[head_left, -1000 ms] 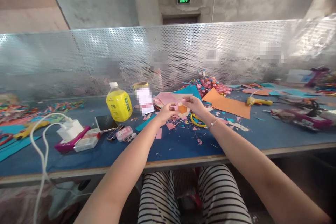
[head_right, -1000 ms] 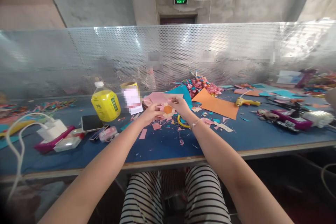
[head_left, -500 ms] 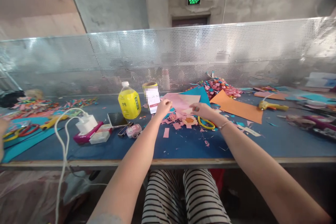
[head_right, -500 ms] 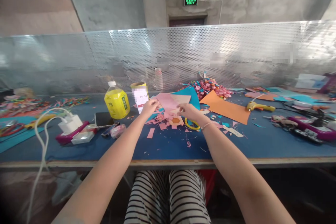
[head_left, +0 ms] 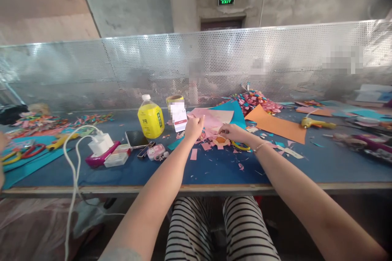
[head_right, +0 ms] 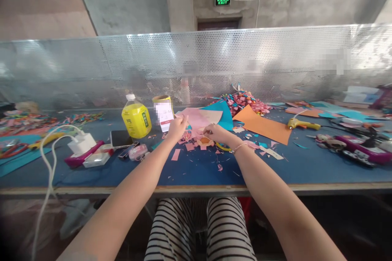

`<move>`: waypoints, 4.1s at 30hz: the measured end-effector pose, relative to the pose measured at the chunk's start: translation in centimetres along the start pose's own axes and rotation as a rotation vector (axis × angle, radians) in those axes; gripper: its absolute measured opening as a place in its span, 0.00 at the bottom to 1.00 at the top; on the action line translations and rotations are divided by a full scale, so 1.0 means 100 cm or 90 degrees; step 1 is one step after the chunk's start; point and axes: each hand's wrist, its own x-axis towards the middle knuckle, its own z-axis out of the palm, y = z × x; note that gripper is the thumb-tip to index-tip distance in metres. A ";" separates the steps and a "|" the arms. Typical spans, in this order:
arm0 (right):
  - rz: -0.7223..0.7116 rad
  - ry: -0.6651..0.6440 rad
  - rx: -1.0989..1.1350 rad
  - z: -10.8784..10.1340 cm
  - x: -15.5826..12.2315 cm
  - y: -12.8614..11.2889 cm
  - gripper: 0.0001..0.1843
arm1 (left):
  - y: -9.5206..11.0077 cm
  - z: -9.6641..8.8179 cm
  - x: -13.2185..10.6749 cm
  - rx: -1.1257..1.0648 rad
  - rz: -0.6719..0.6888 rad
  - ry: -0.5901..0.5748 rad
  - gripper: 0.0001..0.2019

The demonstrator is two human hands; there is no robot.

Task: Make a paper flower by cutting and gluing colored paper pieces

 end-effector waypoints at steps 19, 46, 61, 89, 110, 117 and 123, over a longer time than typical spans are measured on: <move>0.026 0.100 -0.053 0.000 0.004 0.011 0.14 | -0.011 0.015 0.000 0.139 0.099 -0.191 0.17; 0.213 0.316 0.183 -0.004 0.012 0.022 0.06 | -0.006 0.010 -0.006 0.220 0.015 -0.169 0.08; 0.210 0.261 0.414 0.001 0.013 0.009 0.03 | -0.007 0.016 0.004 -0.117 0.006 -0.137 0.12; -0.195 -0.012 -0.233 0.022 0.019 0.008 0.14 | -0.010 -0.004 0.006 0.086 -0.110 -0.119 0.15; -0.186 -0.061 -0.321 0.033 0.019 0.019 0.23 | 0.000 0.002 -0.004 0.162 0.029 -0.259 0.13; -0.125 -0.016 -0.197 0.024 0.018 0.007 0.17 | -0.007 0.008 -0.001 0.117 0.025 -0.182 0.14; 0.079 0.174 0.159 0.017 0.022 0.003 0.15 | -0.010 0.011 0.008 0.007 0.031 0.015 0.23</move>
